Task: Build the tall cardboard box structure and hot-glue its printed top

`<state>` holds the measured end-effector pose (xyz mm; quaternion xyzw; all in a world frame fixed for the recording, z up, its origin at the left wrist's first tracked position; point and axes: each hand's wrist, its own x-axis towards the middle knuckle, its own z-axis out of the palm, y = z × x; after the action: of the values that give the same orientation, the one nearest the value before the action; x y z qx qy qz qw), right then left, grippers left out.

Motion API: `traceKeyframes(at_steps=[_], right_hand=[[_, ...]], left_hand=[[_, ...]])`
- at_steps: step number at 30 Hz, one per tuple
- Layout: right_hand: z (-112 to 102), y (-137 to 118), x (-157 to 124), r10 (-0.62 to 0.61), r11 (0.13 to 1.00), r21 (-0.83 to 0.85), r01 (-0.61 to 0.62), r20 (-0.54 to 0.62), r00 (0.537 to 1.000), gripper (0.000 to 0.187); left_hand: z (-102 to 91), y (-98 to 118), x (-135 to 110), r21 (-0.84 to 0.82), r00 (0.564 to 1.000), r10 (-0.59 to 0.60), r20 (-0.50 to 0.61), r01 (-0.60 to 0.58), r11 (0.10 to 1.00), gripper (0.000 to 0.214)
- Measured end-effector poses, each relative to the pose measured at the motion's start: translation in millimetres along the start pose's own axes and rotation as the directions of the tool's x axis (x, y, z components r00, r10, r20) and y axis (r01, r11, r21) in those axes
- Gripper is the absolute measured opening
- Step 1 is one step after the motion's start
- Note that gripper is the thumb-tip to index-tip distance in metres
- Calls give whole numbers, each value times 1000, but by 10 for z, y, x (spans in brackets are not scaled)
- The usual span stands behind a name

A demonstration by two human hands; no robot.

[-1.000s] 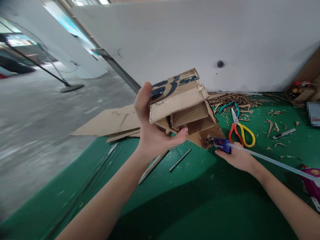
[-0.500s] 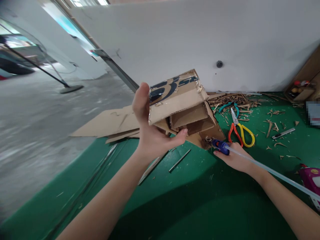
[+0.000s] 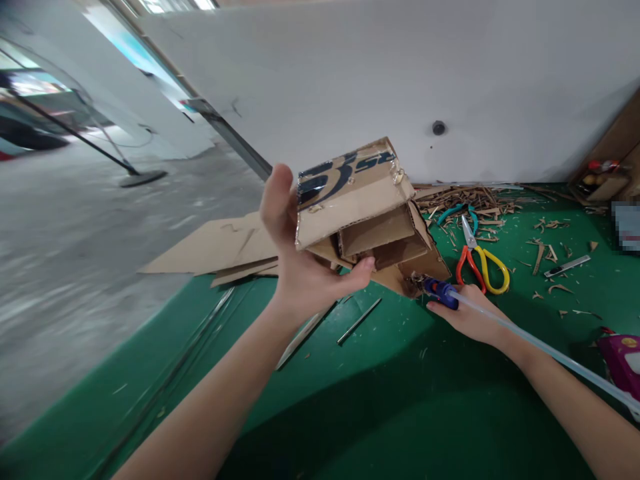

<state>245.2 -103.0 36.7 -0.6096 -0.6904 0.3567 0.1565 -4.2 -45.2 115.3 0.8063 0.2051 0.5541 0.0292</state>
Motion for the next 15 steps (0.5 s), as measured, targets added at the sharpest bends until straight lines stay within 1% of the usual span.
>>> traceKeyframes(at_steps=[2,4,7,10,15], right_hand=[[-7,-8,0,-4,1000,4,4,3,1000,37],[-17,-16,2,0,1000,3,0,9,1000,38],[-28,-20,3,-24,1000,-7,24,-2,1000,41],[-29,-14,-2,-55,998,15,55,-24,998,42],[-28,-11,-20,14,998,66,-14,-3,1000,42]], left_hand=[[10,31,-8,-27,997,-77,6,77,997,108],[20,55,-18,-50,992,-123,2,122,991,104],[26,65,-28,-58,993,-119,-9,118,991,101],[16,54,-26,-29,992,-122,-14,122,992,97],[1,31,-2,16,997,-83,-9,83,996,105]])
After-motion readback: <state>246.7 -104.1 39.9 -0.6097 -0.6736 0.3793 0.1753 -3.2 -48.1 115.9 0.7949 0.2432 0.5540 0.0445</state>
